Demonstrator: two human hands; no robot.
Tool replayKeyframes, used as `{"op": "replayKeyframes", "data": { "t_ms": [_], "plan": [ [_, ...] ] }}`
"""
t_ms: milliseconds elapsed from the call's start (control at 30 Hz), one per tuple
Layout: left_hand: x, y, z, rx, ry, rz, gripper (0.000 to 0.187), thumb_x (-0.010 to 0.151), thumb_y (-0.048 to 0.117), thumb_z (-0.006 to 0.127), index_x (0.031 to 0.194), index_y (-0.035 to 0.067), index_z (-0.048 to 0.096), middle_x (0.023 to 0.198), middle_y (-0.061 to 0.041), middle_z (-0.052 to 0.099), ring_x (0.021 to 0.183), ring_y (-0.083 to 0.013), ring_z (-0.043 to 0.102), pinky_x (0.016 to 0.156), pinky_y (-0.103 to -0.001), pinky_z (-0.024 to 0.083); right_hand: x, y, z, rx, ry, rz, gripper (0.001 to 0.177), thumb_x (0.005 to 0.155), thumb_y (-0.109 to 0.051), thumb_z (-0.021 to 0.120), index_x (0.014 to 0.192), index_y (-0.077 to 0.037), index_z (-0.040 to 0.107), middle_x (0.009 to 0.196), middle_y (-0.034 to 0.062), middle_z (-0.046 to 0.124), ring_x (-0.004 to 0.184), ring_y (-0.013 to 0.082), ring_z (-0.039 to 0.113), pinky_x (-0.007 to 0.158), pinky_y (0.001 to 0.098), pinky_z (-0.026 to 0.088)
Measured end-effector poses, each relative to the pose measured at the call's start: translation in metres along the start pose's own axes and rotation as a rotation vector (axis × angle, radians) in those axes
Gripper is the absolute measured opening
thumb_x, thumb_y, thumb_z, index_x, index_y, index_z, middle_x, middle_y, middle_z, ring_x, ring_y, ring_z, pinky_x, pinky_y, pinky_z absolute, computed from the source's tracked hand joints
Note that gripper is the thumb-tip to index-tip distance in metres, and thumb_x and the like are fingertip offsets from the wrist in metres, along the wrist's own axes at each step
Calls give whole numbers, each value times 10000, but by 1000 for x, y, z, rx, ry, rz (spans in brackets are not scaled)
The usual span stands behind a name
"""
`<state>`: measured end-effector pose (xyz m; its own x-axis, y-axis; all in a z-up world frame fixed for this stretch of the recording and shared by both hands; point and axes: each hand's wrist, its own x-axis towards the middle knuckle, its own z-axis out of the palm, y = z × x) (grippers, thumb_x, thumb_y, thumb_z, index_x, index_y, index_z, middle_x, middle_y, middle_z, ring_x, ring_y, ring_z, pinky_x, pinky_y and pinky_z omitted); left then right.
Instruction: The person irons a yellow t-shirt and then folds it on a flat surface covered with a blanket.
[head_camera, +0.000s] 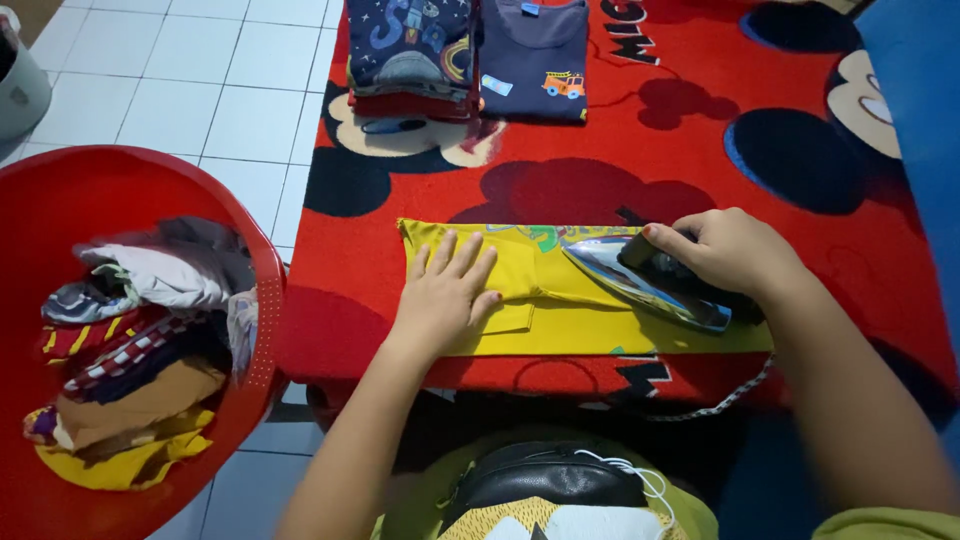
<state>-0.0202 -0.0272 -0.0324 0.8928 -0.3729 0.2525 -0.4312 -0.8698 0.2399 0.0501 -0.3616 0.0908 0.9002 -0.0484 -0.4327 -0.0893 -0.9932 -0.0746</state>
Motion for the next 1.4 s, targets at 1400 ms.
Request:
{"op": "replayKeyframes", "data": {
  "t_ms": [1400],
  "plan": [
    [-54,-51,-8,-934,600,-624,335,965,37,530,1286,-26,605,1284,-168,647,1185,-239,659,1039,-354,531,-15,-165,-14,-106,-194,-389,659,914,-704,354,1182,-269,770,897,114,785,807,293,776,748,458,596]
  ]
}}
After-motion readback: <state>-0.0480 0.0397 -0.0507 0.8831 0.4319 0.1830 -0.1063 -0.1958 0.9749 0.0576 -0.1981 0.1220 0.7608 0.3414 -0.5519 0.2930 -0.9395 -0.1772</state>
